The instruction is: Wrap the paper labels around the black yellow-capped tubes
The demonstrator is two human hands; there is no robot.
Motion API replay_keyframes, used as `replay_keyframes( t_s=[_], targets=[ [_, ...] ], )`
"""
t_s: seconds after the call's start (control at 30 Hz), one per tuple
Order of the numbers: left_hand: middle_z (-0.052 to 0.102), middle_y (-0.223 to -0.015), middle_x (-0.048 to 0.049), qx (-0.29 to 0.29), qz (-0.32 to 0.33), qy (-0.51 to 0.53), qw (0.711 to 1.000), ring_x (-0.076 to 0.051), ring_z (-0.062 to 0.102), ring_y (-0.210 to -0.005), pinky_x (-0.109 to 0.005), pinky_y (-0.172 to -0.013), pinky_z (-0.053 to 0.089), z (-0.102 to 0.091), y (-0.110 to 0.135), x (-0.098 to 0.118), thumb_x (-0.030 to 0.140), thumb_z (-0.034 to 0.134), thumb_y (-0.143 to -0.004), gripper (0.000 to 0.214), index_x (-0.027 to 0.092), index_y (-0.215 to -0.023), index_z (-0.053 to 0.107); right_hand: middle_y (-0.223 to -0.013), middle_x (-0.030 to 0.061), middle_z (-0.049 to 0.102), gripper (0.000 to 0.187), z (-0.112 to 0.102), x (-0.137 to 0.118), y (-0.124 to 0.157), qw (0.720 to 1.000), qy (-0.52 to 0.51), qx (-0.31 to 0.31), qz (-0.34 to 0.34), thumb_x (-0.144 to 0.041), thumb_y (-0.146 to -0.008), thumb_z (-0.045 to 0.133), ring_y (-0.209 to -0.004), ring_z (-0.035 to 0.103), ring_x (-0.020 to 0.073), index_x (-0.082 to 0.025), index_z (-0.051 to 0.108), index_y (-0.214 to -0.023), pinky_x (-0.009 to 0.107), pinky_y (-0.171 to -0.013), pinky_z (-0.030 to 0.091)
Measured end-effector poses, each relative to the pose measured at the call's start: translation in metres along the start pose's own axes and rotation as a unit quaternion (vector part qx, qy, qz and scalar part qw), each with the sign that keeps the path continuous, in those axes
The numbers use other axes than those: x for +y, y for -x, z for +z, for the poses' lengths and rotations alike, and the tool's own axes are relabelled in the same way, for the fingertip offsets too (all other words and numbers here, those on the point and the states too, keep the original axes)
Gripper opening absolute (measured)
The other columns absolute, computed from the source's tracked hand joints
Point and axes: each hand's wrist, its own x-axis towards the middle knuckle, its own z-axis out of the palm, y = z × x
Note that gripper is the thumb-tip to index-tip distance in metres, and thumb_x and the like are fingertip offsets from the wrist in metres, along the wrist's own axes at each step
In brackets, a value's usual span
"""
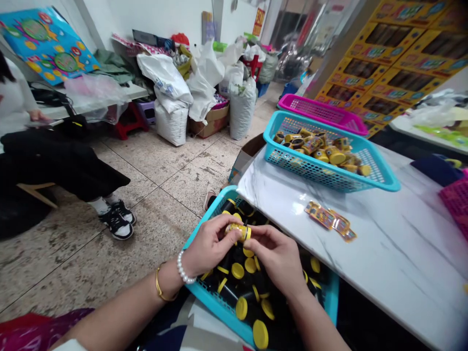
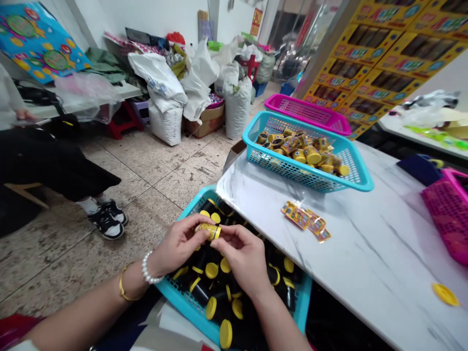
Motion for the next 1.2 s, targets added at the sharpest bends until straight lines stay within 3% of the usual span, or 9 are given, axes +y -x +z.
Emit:
replay_keyframes(
  t_s=[0.1,0.17,0.37,0.5,0.63,0.77,0.9,1.03,1.2],
  targets=[
    [0.065,-0.098,-0.0073,-0.005,0.098,-0.063,0.993,-0.019,0.059,-0.094,-0.032,-0.087,0.046,-0.001,0.0,-0.007,0.022,0.058,-0.09,0.019,0.017,-0.106,0.066,-0.068,0.0036,0.073,0.025,0.001,0.001,-0.002,0.995,-0.043,-0.024,0.083,-0.035,-0.071,0.079,-0.059,0.066,0.0145,-0.016,0.071,-0.085,0.026,-0.061,0.055],
    [0.065,-0.1,-0.0075,-0.023,0.105,-0.052,0.993,-0.019,0.059,-0.097,-0.032,-0.089,0.046,-0.002,0.0,-0.01,0.021,0.058,-0.09,0.019,0.017,-0.106,0.067,-0.066,0.0035,0.072,0.025,0.001,0.002,-0.003,0.993,-0.055,-0.033,0.096,-0.036,-0.071,0.079,-0.059,0.065,0.0143,-0.016,0.07,-0.081,0.025,-0.061,0.054],
    [0.054,-0.07,0.0027,-0.026,-0.092,0.143,0.985,-0.007,0.049,-0.052,-0.017,-0.047,0.041,-0.004,0.002,-0.011,0.04,0.058,-0.091,0.027,0.016,-0.102,0.058,-0.092,0.0034,0.069,0.027,-0.001,0.003,-0.005,0.989,-0.1,-0.098,0.039,-0.029,-0.078,0.074,-0.066,0.066,0.0127,-0.022,0.072,-0.103,0.028,-0.067,0.056],
    [0.052,-0.059,0.0056,-0.086,-0.162,0.212,0.96,-0.004,0.042,-0.037,-0.013,-0.034,0.029,-0.004,0.0,-0.012,0.051,0.058,-0.088,0.04,0.015,-0.104,0.055,-0.087,0.0013,0.062,0.012,0.0,0.006,-0.004,0.985,-0.129,-0.108,-0.023,-0.019,-0.074,0.077,-0.066,0.066,0.0133,-0.024,0.076,-0.085,0.027,-0.06,0.057],
    [0.054,-0.05,0.0035,-0.103,-0.231,0.219,0.942,-0.004,0.038,-0.029,-0.012,-0.026,0.021,-0.004,-0.002,-0.014,0.06,0.059,-0.082,0.046,0.015,-0.081,0.053,-0.088,0.0009,0.06,0.014,0.0,0.008,-0.001,0.985,-0.13,-0.086,-0.071,-0.015,-0.077,0.074,-0.065,0.064,0.0121,-0.026,0.076,-0.086,0.027,-0.06,0.057],
    [0.054,-0.046,0.0045,-0.11,-0.247,0.241,0.932,-0.005,0.039,-0.027,-0.011,-0.024,0.023,-0.005,-0.003,-0.014,0.064,0.057,-0.081,0.05,0.015,-0.09,0.056,-0.101,0.0043,0.062,0.023,-0.002,0.007,0.0,0.985,-0.048,-0.113,-0.118,-0.014,-0.079,0.072,-0.083,0.064,0.0153,-0.028,0.076,-0.097,0.03,-0.075,0.055],
    [0.061,-0.053,0.0011,-0.177,-0.254,0.326,0.893,-0.007,0.047,-0.03,-0.013,-0.027,0.033,-0.008,-0.002,-0.013,0.06,0.064,-0.079,0.052,0.013,-0.099,0.059,-0.085,0.0011,0.061,0.019,-0.003,0.006,0.001,0.985,-0.043,-0.074,-0.147,-0.012,-0.079,0.072,-0.077,0.061,0.0126,-0.029,0.077,-0.088,0.024,-0.068,0.052],
    [0.06,-0.049,0.002,-0.16,-0.254,0.299,0.906,-0.008,0.047,-0.028,-0.012,-0.024,0.031,-0.009,-0.001,-0.012,0.059,0.06,-0.083,0.045,0.014,-0.091,0.056,-0.1,0.0042,0.059,0.023,-0.002,0.005,0.002,0.985,-0.041,-0.097,-0.14,-0.015,-0.08,0.072,-0.086,0.061,0.0154,-0.029,0.075,-0.098,0.027,-0.069,0.053],
    [0.061,-0.051,0.0023,-0.211,-0.246,0.298,0.898,-0.008,0.048,-0.029,-0.013,-0.025,0.033,-0.008,-0.001,-0.012,0.059,0.059,-0.083,0.046,0.015,-0.094,0.056,-0.086,-0.0001,0.054,0.019,0.001,0.008,0.004,0.983,-0.076,-0.062,-0.155,-0.011,-0.075,0.076,-0.077,0.058,0.0115,-0.028,0.076,-0.084,0.023,-0.066,0.052]
  ],
)
